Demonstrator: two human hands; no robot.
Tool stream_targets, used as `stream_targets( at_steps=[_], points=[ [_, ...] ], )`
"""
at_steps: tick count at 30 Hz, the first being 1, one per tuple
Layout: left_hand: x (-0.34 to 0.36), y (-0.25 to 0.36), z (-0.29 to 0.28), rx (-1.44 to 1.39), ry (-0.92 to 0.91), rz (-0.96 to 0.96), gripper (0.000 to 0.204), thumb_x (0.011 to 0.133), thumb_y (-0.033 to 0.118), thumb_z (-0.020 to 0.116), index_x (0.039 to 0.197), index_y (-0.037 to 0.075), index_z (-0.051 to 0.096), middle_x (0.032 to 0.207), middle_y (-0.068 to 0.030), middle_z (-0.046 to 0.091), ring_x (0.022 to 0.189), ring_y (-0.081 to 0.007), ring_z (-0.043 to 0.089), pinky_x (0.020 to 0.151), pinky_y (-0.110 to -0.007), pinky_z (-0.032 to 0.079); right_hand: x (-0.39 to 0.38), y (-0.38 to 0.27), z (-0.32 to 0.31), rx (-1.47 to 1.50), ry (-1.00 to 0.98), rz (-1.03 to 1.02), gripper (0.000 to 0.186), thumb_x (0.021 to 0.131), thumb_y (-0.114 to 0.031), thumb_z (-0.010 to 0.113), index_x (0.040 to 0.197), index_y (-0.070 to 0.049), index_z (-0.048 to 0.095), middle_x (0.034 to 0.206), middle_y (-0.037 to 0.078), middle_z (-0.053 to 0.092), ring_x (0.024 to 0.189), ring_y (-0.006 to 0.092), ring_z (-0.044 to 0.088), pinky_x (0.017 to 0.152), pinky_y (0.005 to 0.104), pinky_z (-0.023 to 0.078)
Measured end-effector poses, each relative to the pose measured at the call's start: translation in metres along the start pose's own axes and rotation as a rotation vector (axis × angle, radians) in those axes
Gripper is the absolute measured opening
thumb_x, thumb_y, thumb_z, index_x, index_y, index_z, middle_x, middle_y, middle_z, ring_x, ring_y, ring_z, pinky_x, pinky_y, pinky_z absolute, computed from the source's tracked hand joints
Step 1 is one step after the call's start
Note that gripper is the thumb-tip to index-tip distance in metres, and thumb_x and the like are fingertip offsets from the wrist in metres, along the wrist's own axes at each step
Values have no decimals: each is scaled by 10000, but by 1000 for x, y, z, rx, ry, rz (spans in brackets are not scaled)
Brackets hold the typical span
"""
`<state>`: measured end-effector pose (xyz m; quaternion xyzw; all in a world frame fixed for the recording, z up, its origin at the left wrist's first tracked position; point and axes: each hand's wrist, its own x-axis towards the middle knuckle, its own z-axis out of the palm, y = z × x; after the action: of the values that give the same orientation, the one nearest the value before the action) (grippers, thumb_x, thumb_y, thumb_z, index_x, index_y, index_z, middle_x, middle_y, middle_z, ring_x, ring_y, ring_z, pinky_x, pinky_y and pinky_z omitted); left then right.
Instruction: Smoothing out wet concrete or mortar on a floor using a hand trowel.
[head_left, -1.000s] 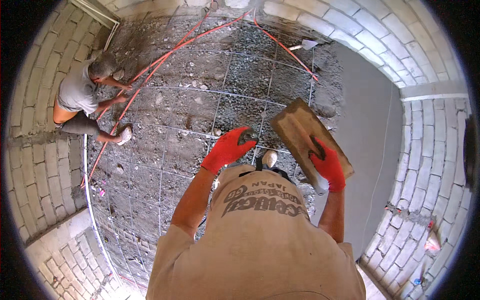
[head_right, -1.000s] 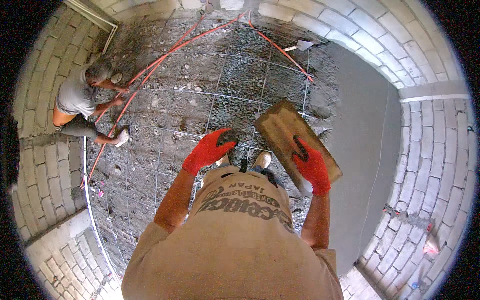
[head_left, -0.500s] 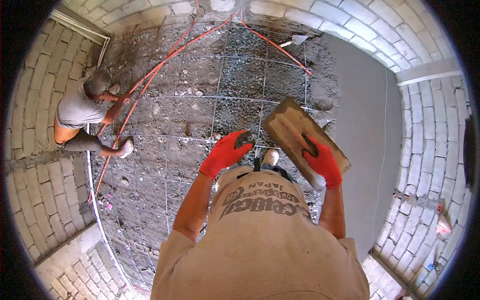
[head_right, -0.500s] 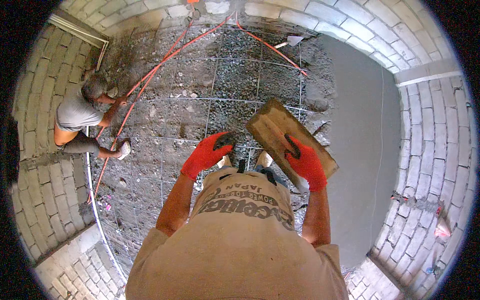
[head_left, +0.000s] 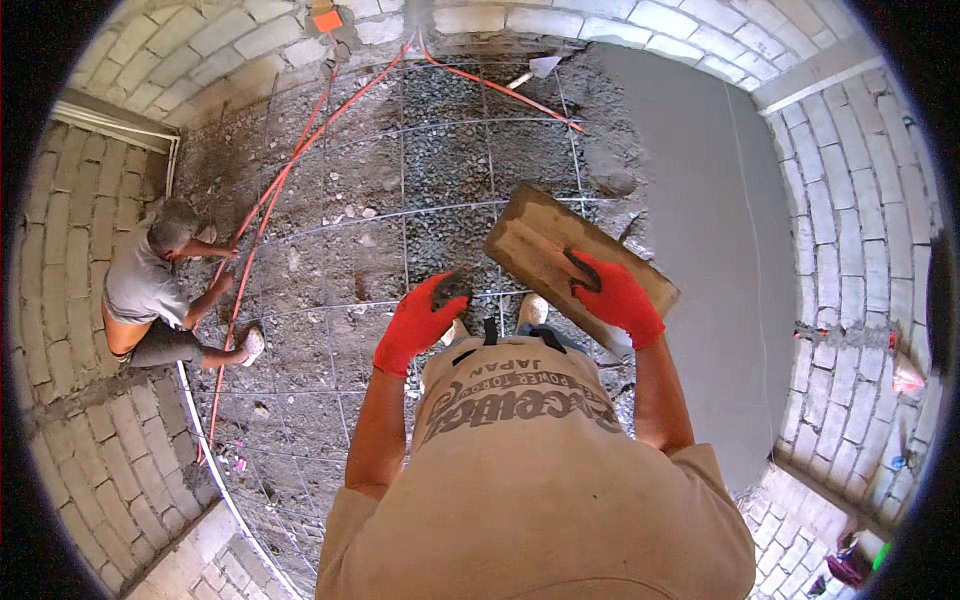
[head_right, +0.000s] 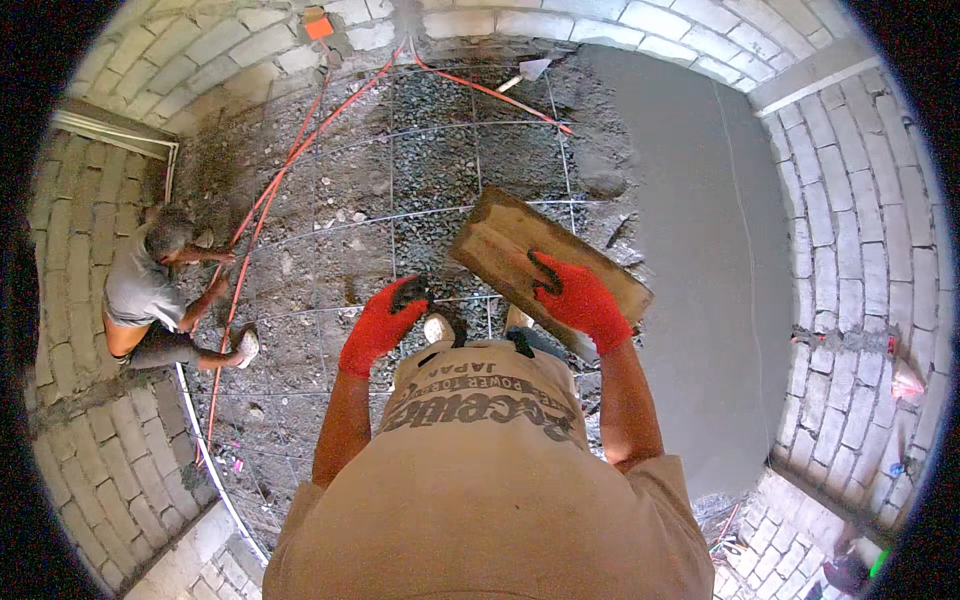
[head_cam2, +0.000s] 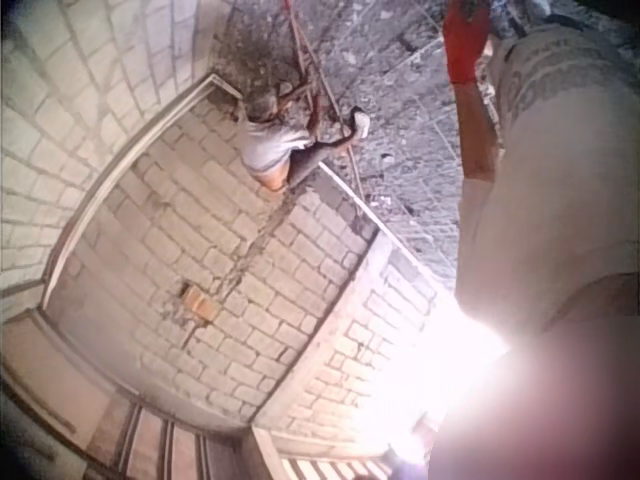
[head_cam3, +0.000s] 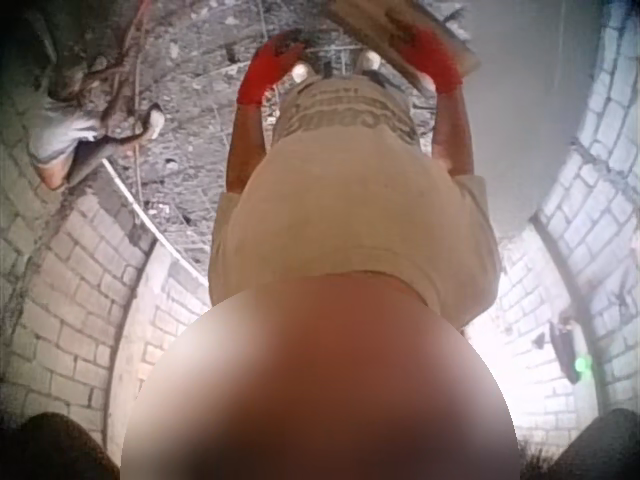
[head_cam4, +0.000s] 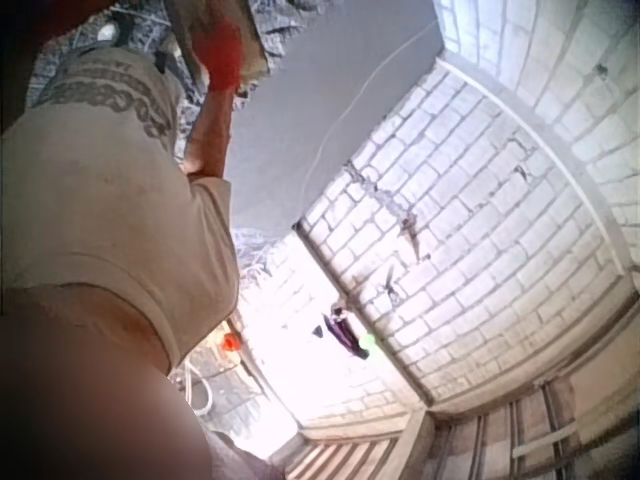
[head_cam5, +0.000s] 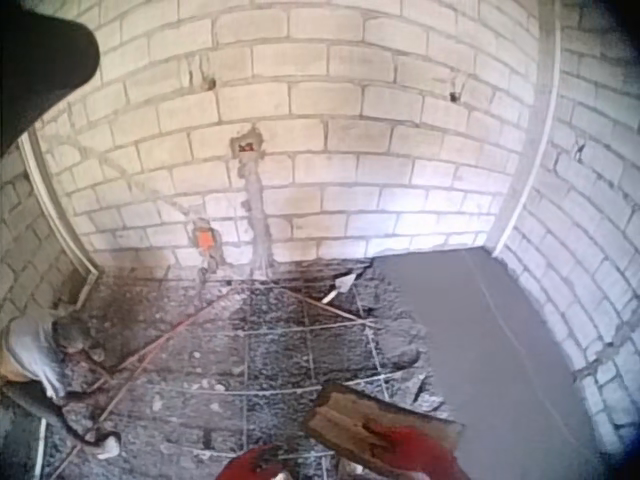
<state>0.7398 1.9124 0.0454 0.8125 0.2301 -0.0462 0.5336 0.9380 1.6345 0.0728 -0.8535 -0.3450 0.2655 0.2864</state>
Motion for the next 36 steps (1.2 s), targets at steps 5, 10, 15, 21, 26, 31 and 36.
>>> stream_targets(
  at_steps=[5, 10, 15, 21, 26, 31, 36],
  points=[
    [3, 7, 0, 18, -43, -45, 514, 919, 301, 698, 1347, 47, 567, 1230, -161, 674, 1145, -270, 641, 984, -369, 490, 0, 6, -1, 50, 73, -45, 576, 831, -136, 695, 1386, -82, 550, 1104, 231, 678, 972, 341, 679, 831, 382, 507],
    [6, 5, 8, 93, 6, 31, 535, 909, 315, 714, 1355, 63, 560, 1229, -167, 670, 1137, -280, 643, 986, -376, 493, 0, 16, -4, 73, 59, -28, 577, 833, -136, 692, 1388, -74, 546, 1086, 235, 679, 943, 330, 681, 816, 385, 506],
    [3, 10, 10, 76, 3, 10, 546, 905, 308, 720, 1371, 79, 550, 1241, -167, 663, 1144, -281, 640, 974, -380, 501, -1, 24, -8, 82, 40, -7, 571, 839, -142, 689, 1388, -82, 548, 1034, 236, 687, 898, 339, 686, 793, 391, 508],
    [-1, 3, 20, 110, 64, -24, 554, 899, 308, 729, 1373, 84, 551, 1227, -173, 667, 1112, -264, 651, 949, -370, 513, 4, 27, -16, 19, 28, -53, 560, 844, -155, 688, 1386, -109, 557, 979, 241, 687, 847, 364, 680, 771, 392, 508],
    [-8, 12, 26, -65, 81, -93, 568, 892, 319, 736, 1371, 76, 553, 1227, -175, 666, 1098, -265, 654, 940, -368, 514, 10, 30, -21, 96, -16, -57, 568, 839, -152, 695, 1378, -49, 548, 1080, 231, 688, 976, 305, 681, 849, 376, 506],
    [-10, 18, 36, 61, 135, -71, 587, 881, 361, 736, 1358, 67, 561, 1234, -185, 658, 1106, -301, 652, 945, -389, 512, 18, 54, -22, 68, -24, -138, 551, 849, -149, 676, 1374, -40, 549, 1213, 236, 652, 1129, 350, 637, 952, 388, 492],
    [-14, 15, 46, 62, 169, -78, 671, 872, 491, 697, 1366, 63, 548, 1295, -207, 617, 1187, -354, 601, 994, -422, 480, 25, 40, -32, 49, -106, -91, 546, 844, -71, 658, 1375, -16, 547, 1220, 184, 677, 1130, 238, 638, 972, 346, 474]
  ],
)
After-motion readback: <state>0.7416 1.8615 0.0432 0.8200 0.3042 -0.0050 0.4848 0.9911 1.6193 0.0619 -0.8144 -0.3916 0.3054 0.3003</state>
